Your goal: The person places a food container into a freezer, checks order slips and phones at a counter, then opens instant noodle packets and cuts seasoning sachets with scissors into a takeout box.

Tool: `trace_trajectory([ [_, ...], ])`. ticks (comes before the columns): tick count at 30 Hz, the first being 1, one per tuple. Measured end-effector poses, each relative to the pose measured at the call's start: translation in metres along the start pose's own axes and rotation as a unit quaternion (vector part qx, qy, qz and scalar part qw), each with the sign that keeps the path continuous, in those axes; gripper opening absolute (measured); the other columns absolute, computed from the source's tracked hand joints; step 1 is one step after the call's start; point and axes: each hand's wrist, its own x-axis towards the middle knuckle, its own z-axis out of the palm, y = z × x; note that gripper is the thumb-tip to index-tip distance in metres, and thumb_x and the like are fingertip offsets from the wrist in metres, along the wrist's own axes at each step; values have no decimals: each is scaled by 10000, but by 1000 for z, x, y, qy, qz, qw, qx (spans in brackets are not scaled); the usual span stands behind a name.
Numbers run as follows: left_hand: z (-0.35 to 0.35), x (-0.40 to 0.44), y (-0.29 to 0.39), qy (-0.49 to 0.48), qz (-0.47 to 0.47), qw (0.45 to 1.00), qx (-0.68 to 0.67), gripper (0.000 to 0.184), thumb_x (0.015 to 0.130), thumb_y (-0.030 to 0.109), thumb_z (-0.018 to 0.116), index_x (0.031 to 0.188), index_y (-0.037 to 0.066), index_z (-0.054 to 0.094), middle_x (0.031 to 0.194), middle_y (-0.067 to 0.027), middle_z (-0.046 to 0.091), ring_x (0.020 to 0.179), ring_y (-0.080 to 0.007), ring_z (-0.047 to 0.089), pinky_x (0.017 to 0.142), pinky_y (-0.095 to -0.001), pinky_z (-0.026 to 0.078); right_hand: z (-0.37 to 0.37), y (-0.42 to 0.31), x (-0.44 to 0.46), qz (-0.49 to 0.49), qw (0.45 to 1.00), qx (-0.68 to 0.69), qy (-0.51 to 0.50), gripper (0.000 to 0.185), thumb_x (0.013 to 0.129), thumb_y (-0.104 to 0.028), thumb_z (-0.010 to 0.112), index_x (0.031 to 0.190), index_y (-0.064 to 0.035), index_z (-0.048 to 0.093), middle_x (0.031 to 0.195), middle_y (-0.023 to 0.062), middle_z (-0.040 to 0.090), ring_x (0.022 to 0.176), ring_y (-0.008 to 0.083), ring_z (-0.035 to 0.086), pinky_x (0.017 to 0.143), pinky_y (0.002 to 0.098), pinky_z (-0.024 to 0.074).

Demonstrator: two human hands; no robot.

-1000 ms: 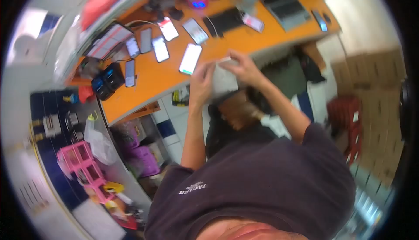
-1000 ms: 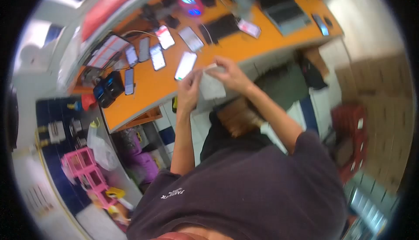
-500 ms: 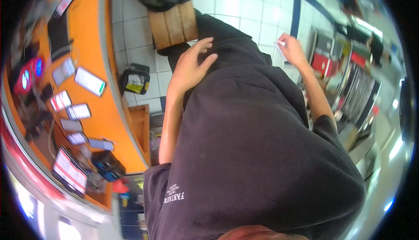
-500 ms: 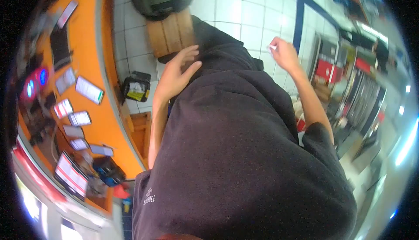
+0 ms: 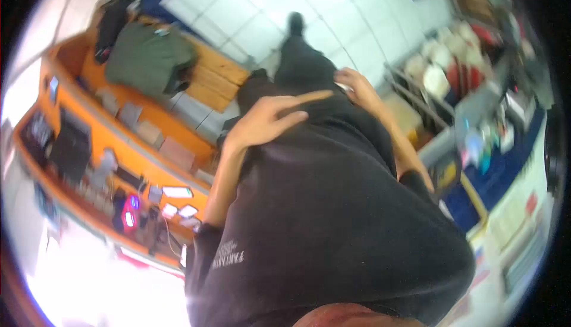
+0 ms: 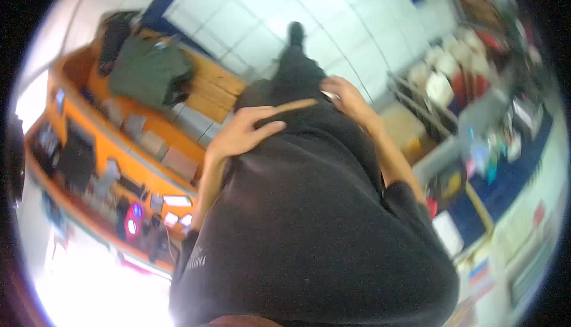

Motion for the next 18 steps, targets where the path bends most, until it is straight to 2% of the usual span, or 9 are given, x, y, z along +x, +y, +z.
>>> trace_trajectory([
  [2, 0, 46, 12, 27, -12, 998, 47, 318, 994, 299, 713, 1124, 10, 743, 982, -187, 743, 881, -290, 729, 790, -407, 559, -15, 32, 19, 55, 989, -139, -13, 420, 871, 12, 669, 1290, -10, 683, 1284, 221, 672, 1263, 435, 595, 1097, 471, 486],
  [3, 8, 72, -5, 108, 80, 986, 100, 290, 989, 289, 690, 1128, 40, 742, 1020, -187, 739, 960, -341, 724, 834, -443, 566, -6, 80, 25, 63, 984, -164, -14, 352, 881, -20, 680, 1232, 6, 697, 1223, 235, 682, 1139, 443, 625, 994, 491, 511],
  [4, 5, 93, 0, 170, 61, 970, 164, 257, 976, 279, 679, 1123, 77, 737, 1053, -178, 728, 1036, -367, 695, 874, -459, 559, 3, 130, 29, 72, 979, -189, -15, 291, 891, -51, 691, 1173, 22, 711, 1163, 248, 693, 1015, 452, 655, 891, 512, 536],
  [5, -5, 108, 8, 194, -4, 964, 182, 279, 948, 294, 704, 1154, 106, 718, 1062, -155, 724, 1074, -342, 691, 889, -464, 555, -11, 147, 44, 152, 983, -81, -65, 213, 935, -51, 659, 1122, 44, 698, 1011, 211, 708, 906, 401, 669, 811, 481, 528],
  [7, -13, 122, 17, 272, -79, 950, 130, 349, 921, 328, 735, 1207, 133, 694, 1060, -129, 736, 1070, -328, 698, 881, -468, 555, -47, 167, 50, 136, 981, 123, -59, 249, 1058, -130, 561, 1188, 46, 681, 991, 123, 707, 934, 269, 661, 835, 439, 519],
  [10, -17, 102, -15, 361, -104, 921, 106, 448, 893, 339, 762, 1277, 130, 664, 1048, -108, 755, 1024, -327, 716, 860, -474, 562, -53, 200, 54, 98, 982, 148, -61, 340, 1065, -225, 604, 1215, 72, 675, 1106, 201, 701, 1074, 281, 642, 1004, 435, 495],
  [13, -21, 34, -99, 457, -181, 870, -27, 467, 950, 365, 725, 1316, 85, 649, 1086, -143, 777, 986, -346, 744, 854, -460, 571, -46, 183, 83, 67, 980, 137, -131, 363, 1050, -240, 627, 1219, 78, 673, 1138, 226, 697, 1117, 299, 640, 1049, 436, 480],
  [14, -20, -5, -116, 526, -203, 820, 98, 413, 977, 353, 695, 1280, 74, 672, 1099, -155, 772, 1021, -334, 743, 881, -439, 571, -45, 176, 95, 59, 979, 130, -149, 361, 1046, -238, 629, 1216, 77, 674, 1137, 227, 699, 1115, 303, 642, 1045, 437, 482],
  [18, -10, -195, -140, 710, -304, 636, -21, 308, 967, 236, 681, 1232, 86, 725, 1043, -150, 774, 944, -251, 749, 834, -397, 592, -37, 145, 138, 38, 978, 86, -185, 351, 1031, -229, 633, 1207, 72, 678, 1135, 233, 703, 1109, 316, 650, 1027, 443, 487],
])
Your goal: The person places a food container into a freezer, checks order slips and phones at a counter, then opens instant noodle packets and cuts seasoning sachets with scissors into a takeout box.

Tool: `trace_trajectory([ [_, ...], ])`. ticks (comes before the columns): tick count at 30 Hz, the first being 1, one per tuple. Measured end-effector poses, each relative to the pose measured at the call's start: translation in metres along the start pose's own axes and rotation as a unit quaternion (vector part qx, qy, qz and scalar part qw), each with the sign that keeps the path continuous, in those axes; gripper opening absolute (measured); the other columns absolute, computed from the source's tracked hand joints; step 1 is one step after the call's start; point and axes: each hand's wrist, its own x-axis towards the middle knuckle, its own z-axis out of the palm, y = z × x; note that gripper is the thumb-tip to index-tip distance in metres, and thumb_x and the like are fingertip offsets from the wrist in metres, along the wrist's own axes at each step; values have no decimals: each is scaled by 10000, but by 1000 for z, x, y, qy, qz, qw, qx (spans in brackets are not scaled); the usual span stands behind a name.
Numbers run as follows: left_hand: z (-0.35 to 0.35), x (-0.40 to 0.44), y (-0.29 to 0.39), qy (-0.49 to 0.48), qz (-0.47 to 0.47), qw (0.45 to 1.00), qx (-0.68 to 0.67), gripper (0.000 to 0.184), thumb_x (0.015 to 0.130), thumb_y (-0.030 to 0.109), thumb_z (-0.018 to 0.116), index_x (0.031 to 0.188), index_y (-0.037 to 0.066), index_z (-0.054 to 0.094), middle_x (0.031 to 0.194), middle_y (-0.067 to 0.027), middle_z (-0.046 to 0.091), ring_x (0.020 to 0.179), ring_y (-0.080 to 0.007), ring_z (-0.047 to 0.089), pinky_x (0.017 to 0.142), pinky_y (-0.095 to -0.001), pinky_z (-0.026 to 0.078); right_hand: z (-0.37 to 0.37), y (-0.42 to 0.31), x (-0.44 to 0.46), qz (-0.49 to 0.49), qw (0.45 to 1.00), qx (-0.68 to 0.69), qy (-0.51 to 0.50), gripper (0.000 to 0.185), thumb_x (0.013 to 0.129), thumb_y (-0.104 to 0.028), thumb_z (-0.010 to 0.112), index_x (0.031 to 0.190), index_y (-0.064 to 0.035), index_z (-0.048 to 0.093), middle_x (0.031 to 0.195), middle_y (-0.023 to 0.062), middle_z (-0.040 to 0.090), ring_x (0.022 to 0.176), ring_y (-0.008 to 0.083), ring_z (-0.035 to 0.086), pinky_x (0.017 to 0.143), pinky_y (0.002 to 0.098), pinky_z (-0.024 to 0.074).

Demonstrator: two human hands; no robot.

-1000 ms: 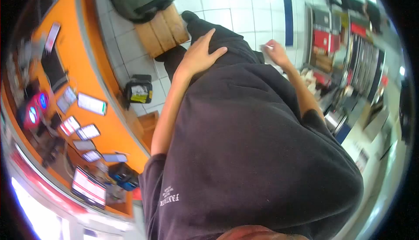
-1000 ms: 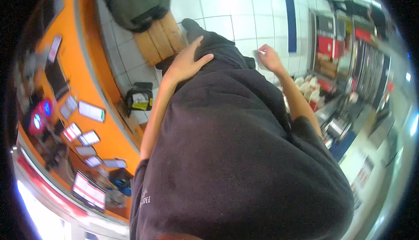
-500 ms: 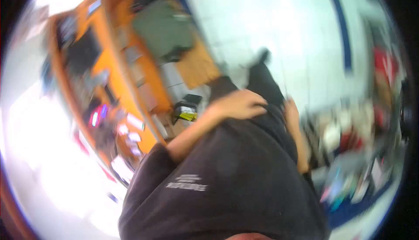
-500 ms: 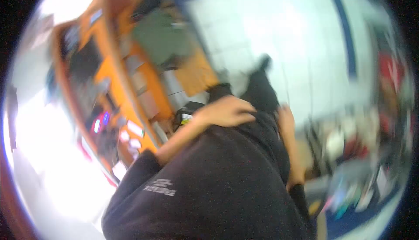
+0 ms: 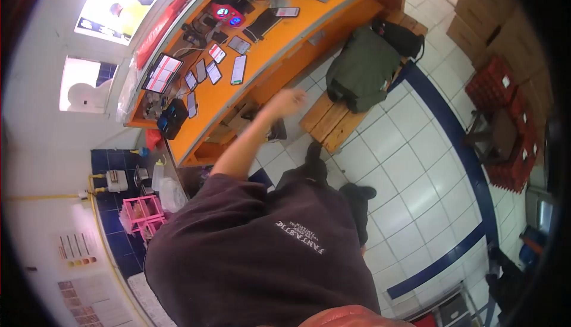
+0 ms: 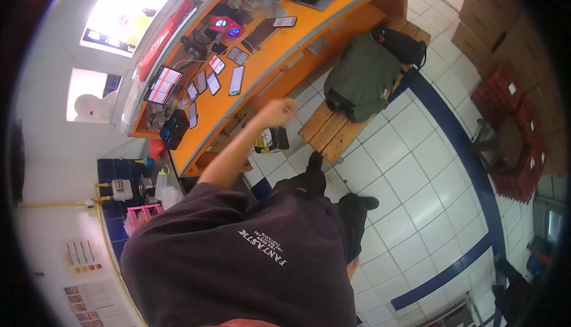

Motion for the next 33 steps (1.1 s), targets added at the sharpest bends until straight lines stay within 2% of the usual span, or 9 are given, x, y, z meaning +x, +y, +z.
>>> trace_trajectory([
  [5, -196, 55, -120, 264, 21, 958, 113, 249, 943, 200, 627, 1094, 59, 766, 983, -200, 764, 898, -335, 753, 799, -443, 573, 19, -42, 31, 6, 998, -69, 3, 339, 1013, -217, 639, 1194, 65, 683, 1131, 240, 709, 1102, 334, 660, 1005, 450, 494],
  [9, -375, 130, -188, 473, 147, 855, 151, 251, 971, 218, 601, 1106, 89, 768, 1040, -189, 760, 976, -380, 738, 842, -482, 571, 64, -79, 37, 38, 992, -117, 35, 330, 998, -208, 644, 1185, 60, 686, 1129, 245, 714, 1096, 348, 667, 987, 455, 500],
  [13, -522, 212, -258, 539, 135, 808, 196, 302, 998, 226, 554, 1182, 97, 755, 1124, -206, 754, 1100, -382, 717, 959, -506, 556, 117, -118, 27, 79, 984, -150, 49, 321, 983, -199, 649, 1175, 55, 690, 1126, 251, 718, 1090, 362, 675, 969, 461, 506],
  [17, -617, 292, -350, 417, 67, 830, 366, 366, 1021, 240, 524, 1310, 107, 706, 1206, -239, 727, 1153, -420, 688, 1006, -534, 531, 159, -144, 4, 101, 981, -154, 63, 313, 968, -190, 653, 1165, 50, 694, 1123, 256, 723, 1084, 375, 683, 951, 467, 512],
  [20, -628, 353, -357, 300, 58, 874, 377, 354, 1031, 236, 530, 1302, 82, 698, 1203, -238, 724, 1137, -406, 689, 987, -518, 539, 200, -166, -46, 108, 980, -137, 95, 307, 957, -183, 657, 1158, 46, 697, 1121, 261, 726, 1079, 386, 689, 938, 471, 516],
  [24, -611, 434, -312, 292, 83, 873, 383, 341, 1043, 231, 538, 1291, 49, 688, 1198, -237, 719, 1115, -386, 691, 962, -498, 549, 248, -200, -72, 39, 988, -111, 103, 300, 942, -174, 662, 1148, 41, 701, 1118, 266, 731, 1073, 400, 697, 920, 476, 522],
  [26, -603, 447, -289, 314, 85, 861, 390, 337, 1050, 229, 542, 1285, 32, 682, 1196, -236, 717, 1104, -377, 692, 950, -487, 555, 260, -209, -59, 37, 946, -289, 141, 206, 861, -176, 666, 925, 13, 721, 975, 262, 726, 935, 479, 678, 817, 539, 528],
  [30, -580, 433, -241, 387, 113, 837, 370, 331, 1063, 224, 551, 1274, -1, 672, 1192, -234, 713, 1083, -357, 693, 925, -467, 565, 273, -190, -46, 103, 909, -301, 269, 197, 864, -209, 686, 910, -25, 738, 929, 242, 726, 905, 450, 698, 784, 536, 534],
  [33, -529, 402, -174, 444, 206, 817, 306, 331, 1072, 220, 557, 1266, -25, 664, 1189, -233, 709, 1067, -343, 694, 906, -452, 573, 272, -174, -62, 264, 884, -257, 286, 208, 852, -256, 733, 902, -57, 767, 917, 215, 737, 892, 423, 714, 772, 514, 556],
])
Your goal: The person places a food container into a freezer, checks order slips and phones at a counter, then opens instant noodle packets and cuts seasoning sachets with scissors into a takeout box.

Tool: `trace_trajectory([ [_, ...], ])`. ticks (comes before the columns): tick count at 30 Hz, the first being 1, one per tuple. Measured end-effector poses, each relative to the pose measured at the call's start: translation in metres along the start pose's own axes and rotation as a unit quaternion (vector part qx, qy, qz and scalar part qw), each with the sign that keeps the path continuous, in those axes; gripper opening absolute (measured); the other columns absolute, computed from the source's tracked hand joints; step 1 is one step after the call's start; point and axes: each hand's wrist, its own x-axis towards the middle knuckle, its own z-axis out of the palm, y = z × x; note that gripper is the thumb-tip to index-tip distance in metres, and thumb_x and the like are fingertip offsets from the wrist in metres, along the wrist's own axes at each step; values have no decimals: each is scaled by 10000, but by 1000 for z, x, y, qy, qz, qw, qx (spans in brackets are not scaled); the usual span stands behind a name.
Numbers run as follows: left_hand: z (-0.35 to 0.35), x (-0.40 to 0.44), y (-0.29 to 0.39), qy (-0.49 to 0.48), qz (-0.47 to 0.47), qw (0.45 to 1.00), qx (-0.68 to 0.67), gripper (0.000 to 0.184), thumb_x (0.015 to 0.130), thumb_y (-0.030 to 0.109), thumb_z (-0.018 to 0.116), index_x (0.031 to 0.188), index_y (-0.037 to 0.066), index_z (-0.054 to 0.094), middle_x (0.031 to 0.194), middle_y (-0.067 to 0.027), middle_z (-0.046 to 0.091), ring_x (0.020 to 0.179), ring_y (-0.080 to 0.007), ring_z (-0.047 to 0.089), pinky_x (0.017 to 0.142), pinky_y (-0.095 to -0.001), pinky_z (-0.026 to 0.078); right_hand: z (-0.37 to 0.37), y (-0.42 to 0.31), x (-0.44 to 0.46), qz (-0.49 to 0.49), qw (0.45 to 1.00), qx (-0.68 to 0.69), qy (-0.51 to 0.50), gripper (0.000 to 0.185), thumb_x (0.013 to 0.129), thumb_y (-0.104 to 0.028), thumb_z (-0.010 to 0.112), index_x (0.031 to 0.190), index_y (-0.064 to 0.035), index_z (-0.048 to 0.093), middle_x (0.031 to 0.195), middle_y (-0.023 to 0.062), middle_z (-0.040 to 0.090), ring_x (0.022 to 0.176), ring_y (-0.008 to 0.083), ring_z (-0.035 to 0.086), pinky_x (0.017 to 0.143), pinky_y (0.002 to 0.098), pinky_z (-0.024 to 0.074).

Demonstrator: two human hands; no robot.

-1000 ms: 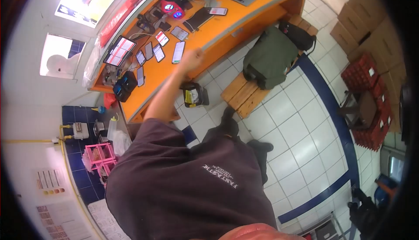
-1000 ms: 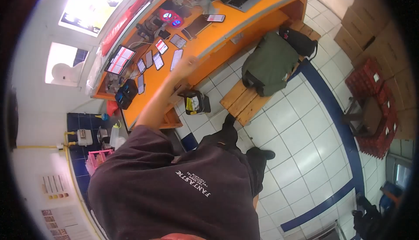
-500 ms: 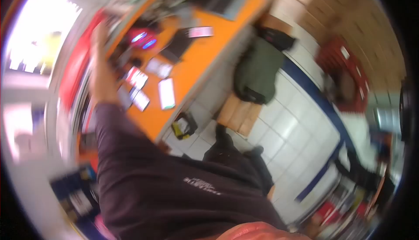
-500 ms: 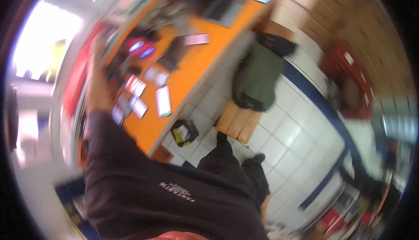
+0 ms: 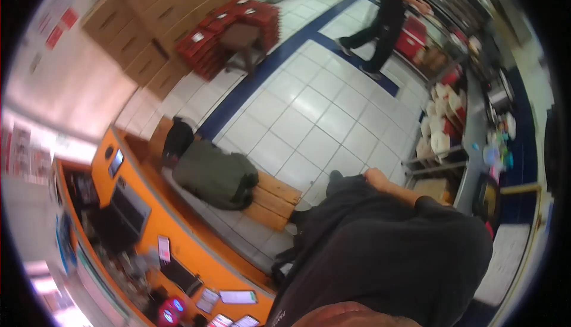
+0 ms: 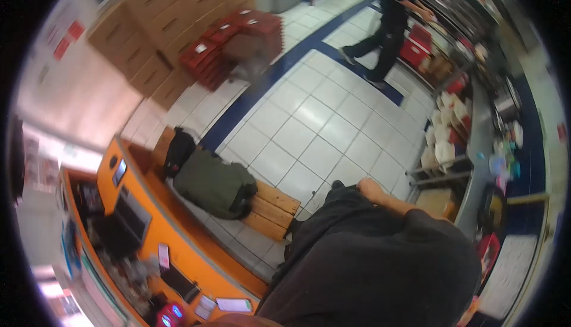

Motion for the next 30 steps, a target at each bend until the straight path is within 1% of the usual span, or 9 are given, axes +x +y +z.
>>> trace_trajectory([
  [2, -23, -13, 79, 56, 46, 993, -96, 332, 1078, 217, 561, 1261, -42, 659, 1186, -232, 707, 1056, -333, 695, 893, -441, 579, -33, 7, -15, -18, 957, 281, -74, 174, 821, -211, 754, 876, -46, 762, 904, 178, 760, 934, 400, 723, 787, 476, 563],
  [6, -68, -50, 279, 46, 177, 918, -352, 338, 1091, 213, 569, 1250, -75, 649, 1182, -230, 703, 1035, -314, 696, 868, -421, 589, -38, 33, -7, -2, 977, 193, 86, 224, 826, -226, 748, 859, -5, 758, 852, 182, 765, 846, 419, 724, 756, 449, 566],
  [11, -191, -157, 646, -252, 174, 776, -552, 302, 1082, 161, 601, 1273, -71, 628, 1100, -168, 684, 968, -228, 667, 864, -344, 548, -67, 100, 42, 38, 958, 283, 28, 212, 827, -233, 751, 890, -34, 786, 878, 177, 765, 864, 398, 729, 768, 464, 561],
  [14, -221, -241, 838, -368, 275, 623, -633, 239, 1037, 52, 611, 1259, -30, 645, 1108, -144, 700, 953, -212, 707, 862, -362, 564, -121, 150, 89, 37, 970, 226, 82, 216, 841, -222, 762, 960, -45, 796, 963, 154, 762, 915, 368, 724, 817, 454, 569],
  [16, -270, -317, 946, -435, 379, 543, -611, 221, 1039, 73, 621, 1236, 0, 686, 1089, -115, 687, 931, -179, 696, 842, -315, 564, -179, 173, 141, 3, 899, 382, 212, 288, 904, -246, 762, 1141, -83, 785, 970, 112, 748, 889, 289, 713, 815, 408, 570],
  [20, -358, -438, 1091, -569, 459, 350, -585, 226, 1020, 91, 682, 1227, 0, 702, 1012, -76, 717, 795, -138, 687, 681, -273, 527, -328, 167, 214, -89, 635, 766, 50, 399, 1071, -287, 660, 1398, -59, 664, 890, 24, 666, 792, 91, 604, 708, 267, 526],
  [22, -377, -469, 1149, -580, 467, 296, -599, 227, 1019, 101, 689, 1222, 3, 715, 1012, -73, 720, 765, -131, 687, 647, -275, 523, -364, 178, 258, -69, 603, 790, 86, 350, 1097, -257, 619, 1349, -22, 681, 894, 21, 657, 749, 77, 597, 681, 249, 519],
  [27, -382, -464, 1292, -621, 404, 388, -549, 217, 1014, 137, 703, 1174, -2, 752, 958, -125, 781, 768, -159, 711, 683, -295, 562, -412, 240, 399, -20, 558, 813, 165, 310, 1104, -264, 594, 1210, 6, 703, 922, 43, 672, 779, 109, 664, 663, 281, 588],
  [30, -355, -444, 1392, -649, 391, 369, -538, 250, 1014, 173, 719, 1187, -4, 758, 956, -118, 792, 791, -139, 712, 706, -287, 568, -461, 267, 497, -51, 585, 792, 169, 297, 1099, -251, 597, 1179, 15, 705, 944, 64, 677, 828, 141, 698, 696, 304, 614],
])
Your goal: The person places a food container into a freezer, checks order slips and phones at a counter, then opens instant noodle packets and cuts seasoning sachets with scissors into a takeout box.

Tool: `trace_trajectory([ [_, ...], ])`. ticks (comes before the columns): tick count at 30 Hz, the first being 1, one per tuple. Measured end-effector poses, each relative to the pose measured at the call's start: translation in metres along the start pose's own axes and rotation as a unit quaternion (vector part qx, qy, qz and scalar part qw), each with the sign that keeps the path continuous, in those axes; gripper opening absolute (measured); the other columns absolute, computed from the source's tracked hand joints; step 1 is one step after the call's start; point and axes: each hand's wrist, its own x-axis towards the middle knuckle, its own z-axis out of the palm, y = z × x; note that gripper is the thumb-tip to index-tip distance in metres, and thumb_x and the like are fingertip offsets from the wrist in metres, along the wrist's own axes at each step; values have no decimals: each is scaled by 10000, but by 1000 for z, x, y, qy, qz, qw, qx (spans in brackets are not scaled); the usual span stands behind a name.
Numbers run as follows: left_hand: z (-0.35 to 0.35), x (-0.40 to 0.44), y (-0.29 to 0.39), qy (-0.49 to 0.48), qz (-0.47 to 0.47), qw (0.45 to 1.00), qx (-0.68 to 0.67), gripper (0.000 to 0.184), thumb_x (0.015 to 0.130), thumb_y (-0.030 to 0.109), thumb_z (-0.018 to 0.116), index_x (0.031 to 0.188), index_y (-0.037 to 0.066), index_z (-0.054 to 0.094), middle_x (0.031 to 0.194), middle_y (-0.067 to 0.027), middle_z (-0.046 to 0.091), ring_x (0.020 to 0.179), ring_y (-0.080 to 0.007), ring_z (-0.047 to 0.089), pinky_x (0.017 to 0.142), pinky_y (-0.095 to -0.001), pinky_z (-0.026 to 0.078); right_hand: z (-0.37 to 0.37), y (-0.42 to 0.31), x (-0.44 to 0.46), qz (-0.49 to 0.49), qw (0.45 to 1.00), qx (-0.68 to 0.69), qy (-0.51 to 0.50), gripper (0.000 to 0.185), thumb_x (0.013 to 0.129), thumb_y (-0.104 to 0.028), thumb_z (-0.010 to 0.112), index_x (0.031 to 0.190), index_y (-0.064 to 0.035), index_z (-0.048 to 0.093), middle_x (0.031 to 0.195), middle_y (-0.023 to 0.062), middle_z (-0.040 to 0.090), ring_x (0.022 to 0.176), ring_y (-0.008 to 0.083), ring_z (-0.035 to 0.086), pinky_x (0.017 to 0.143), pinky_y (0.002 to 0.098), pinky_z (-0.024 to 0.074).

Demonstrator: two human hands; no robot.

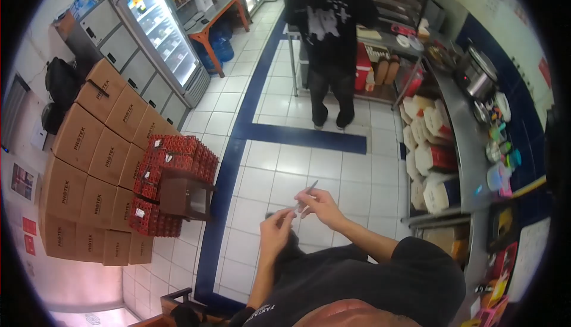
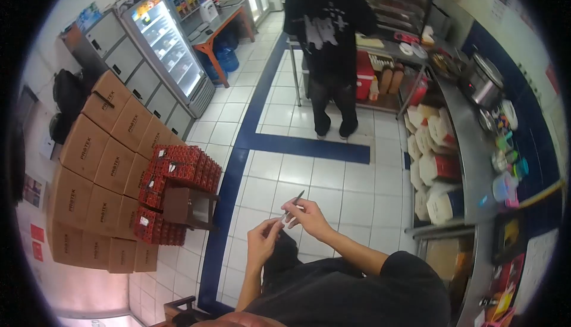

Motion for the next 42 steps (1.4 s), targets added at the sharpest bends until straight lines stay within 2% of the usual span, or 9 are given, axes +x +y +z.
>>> trace_trajectory([
  [5, -68, 173, 0, -23, 32, 997, -60, 290, 1020, 204, 719, 1212, -9, 761, 977, -121, 806, 827, -131, 732, 752, -280, 580, 19, -30, 174, -6, 998, 21, 54, 361, 1069, -187, 631, 1382, -15, 575, 955, 87, 696, 828, 175, 699, 760, 324, 608],
  [10, -122, 356, 58, -176, 31, 984, -19, 258, 1029, 208, 699, 1165, 6, 785, 932, -108, 812, 837, -132, 749, 763, -282, 584, 13, -84, 348, -116, 972, -7, 205, 639, 1055, -161, 641, 1590, -106, 297, 1008, 143, 719, 727, 163, 673, 673, 328, 588],
  [18, -170, 639, 114, -242, 192, 949, 68, 281, 1037, 221, 689, 1221, 20, 760, 915, -74, 796, 763, -86, 674, 692, -274, 553, -32, -172, 572, -146, 930, 18, 338, 317, 1061, -209, 655, 1308, -32, 564, 994, 120, 752, 714, 133, 683, 624, 284, 595],
  [24, -175, 850, 145, -256, 89, 962, -37, 287, 1046, 187, 682, 1272, 12, 709, 924, -52, 735, 820, -92, 642, 701, -262, 534, -63, -202, 745, -126, 964, -9, 232, 207, 1018, -155, 719, 1103, 33, 697, 1032, 112, 745, 883, 171, 737, 771, 313, 635],
  [27, -183, 935, 156, -148, 110, 983, 0, 265, 1059, 198, 672, 1222, -6, 713, 930, -58, 713, 805, -107, 659, 695, -269, 555, -82, -222, 825, -75, 965, 61, 243, 187, 999, -120, 738, 1093, 39, 717, 1010, 108, 733, 931, 197, 751, 825, 319, 644],
  [32, -194, 1059, 177, -262, -6, 961, -86, 243, 1055, 186, 678, 1225, 13, 702, 935, -44, 693, 784, -105, 642, 692, -260, 549, -108, -255, 936, -52, 976, 71, 199, 196, 989, -114, 755, 1083, 52, 708, 1007, 144, 758, 940, 219, 762, 871, 317, 640],
  [35, -191, 1129, 203, -145, 52, 987, -50, 282, 1056, 226, 685, 1223, -1, 695, 919, -36, 681, 813, -121, 651, 717, -273, 552, -128, -256, 985, -38, 974, 39, 218, 158, 981, -98, 762, 1026, 46, 712, 982, 150, 769, 932, 201, 759, 846, 320, 634],
  [40, -175, 1263, 183, -331, -10, 942, -42, 301, 1052, 237, 693, 1198, -26, 702, 959, -76, 723, 860, -151, 706, 752, -284, 578, -150, -261, 1053, -32, 971, 9, 235, 144, 969, -73, 758, 1058, 33, 716, 945, 127, 772, 908, 152, 742, 820, 295, 603],
  [42, -163, 1310, 193, -422, 16, 906, -15, 260, 1055, 156, 665, 1211, -49, 699, 971, -115, 764, 865, -154, 727, 790, -295, 589, -138, -290, 1075, 21, 962, -179, 203, 188, 962, -88, 760, 1121, 3, 716, 907, 104, 771, 915, 114, 731, 793, 300, 573],
])
